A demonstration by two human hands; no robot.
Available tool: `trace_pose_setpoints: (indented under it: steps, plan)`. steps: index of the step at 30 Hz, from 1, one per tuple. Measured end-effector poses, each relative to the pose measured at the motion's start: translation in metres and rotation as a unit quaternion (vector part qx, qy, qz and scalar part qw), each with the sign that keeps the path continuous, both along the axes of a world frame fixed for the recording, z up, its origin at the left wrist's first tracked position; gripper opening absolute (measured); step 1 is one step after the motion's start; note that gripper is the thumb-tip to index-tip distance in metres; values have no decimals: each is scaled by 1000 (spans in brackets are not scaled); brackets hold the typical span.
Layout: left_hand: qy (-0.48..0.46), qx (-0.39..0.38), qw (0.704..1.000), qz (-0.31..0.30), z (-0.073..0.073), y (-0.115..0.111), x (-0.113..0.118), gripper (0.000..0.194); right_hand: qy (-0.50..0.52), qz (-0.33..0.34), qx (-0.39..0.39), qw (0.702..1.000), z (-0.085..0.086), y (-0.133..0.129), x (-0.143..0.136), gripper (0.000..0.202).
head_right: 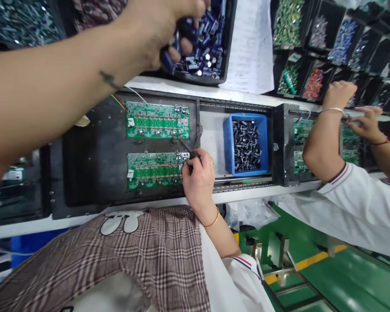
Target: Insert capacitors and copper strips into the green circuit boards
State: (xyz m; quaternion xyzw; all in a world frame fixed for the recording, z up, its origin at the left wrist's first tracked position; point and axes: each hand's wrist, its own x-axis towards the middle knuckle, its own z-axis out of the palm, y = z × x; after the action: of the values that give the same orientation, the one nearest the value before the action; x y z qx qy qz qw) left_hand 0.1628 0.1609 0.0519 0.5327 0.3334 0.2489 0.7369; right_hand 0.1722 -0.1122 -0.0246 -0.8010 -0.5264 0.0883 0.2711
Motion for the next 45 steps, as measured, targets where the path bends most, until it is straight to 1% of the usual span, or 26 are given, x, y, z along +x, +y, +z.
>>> trace_pose_setpoints:
  steps: [1, 2, 4, 5, 6, 8, 10, 12, 14, 15, 17, 20, 23, 26, 28, 32, 35, 37, 39, 42, 43, 45]
  plan:
    - [8, 44, 999, 4, 7, -15, -19, 38, -2, 1, -2, 1000, 0, 0, 0, 12]
    - [24, 45, 998, -20, 14, -31, -39, 38, -3, 1, -4, 1000, 0, 0, 0, 12]
    - [49, -33, 994, -93, 22, -64, -80, 38, 0, 0, -7, 1000, 0, 0, 2, 12]
    - [61, -80, 987, -122, 23, -82, -100, 36, 3, 1, -10, 1000, 0, 0, 3, 12]
    - [72, -145, 977, -143, 22, -99, -118, 35, 6, 3, -14, 1000, 1, 1, 4, 11]
    - [67, -289, 942, -156, 14, -131, -149, 34, 10, 7, -24, 1000, 3, 2, 6, 11]
    - [53, -417, 895, -150, -1, -159, -168, 32, 7, 14, -40, 999, 6, 4, 9, 13]
    - [33, -508, 848, -150, -16, -179, -178, 30, -2, 18, -60, 998, 9, 7, 10, 14]
    - [14, -563, 811, -158, -28, -190, -182, 28, -12, 18, -79, 997, 12, 11, 10, 13]
    - [8, -576, 801, -163, -31, -193, -182, 28, -18, 16, -87, 996, 13, 13, 10, 12]
    - [3, -582, 793, -178, -35, -194, -182, 29, -30, 10, -103, 994, 14, 16, 9, 11]
    - [-3, -566, 796, -215, -34, -192, -184, 34, -46, 4, -120, 992, 13, 19, 7, 11]
    - [-8, -553, 800, -233, -34, -192, -186, 36, -52, -1, -109, 993, 11, 18, 4, 10]
    - [-6, -546, 811, -213, -37, -194, -190, 33, -43, 1, -81, 996, 10, 14, 5, 8]
    - [-4, -549, 812, -195, -39, -195, -192, 30, -19, 9, -70, 997, 11, 11, 9, 6]
    - [-26, -564, 809, -164, -39, -194, -194, 22, 59, 51, -51, 996, 16, 5, 18, 15]
    - [-56, -567, 806, -163, -40, -192, -191, 19, 91, 75, -31, 993, 17, 2, 21, 16]
    - [-74, -566, 802, -173, -42, -189, -189, 21, 100, 96, -34, 990, 19, 1, 22, 15]
    - [-88, -555, 809, -174, -43, -187, -187, 26, 92, 116, -40, 988, 26, 2, 20, 16]
    - [-87, -519, 834, -166, -41, -186, -185, 39, 102, 161, -33, 981, 47, 5, 11, 21]
    - [-78, -504, 844, -164, -40, -186, -184, 44, 120, 193, -36, 973, 56, 6, 6, 25]
    - [-49, -477, 863, -161, -36, -188, -183, 50, 151, 275, -65, 947, 73, 7, -5, 31]
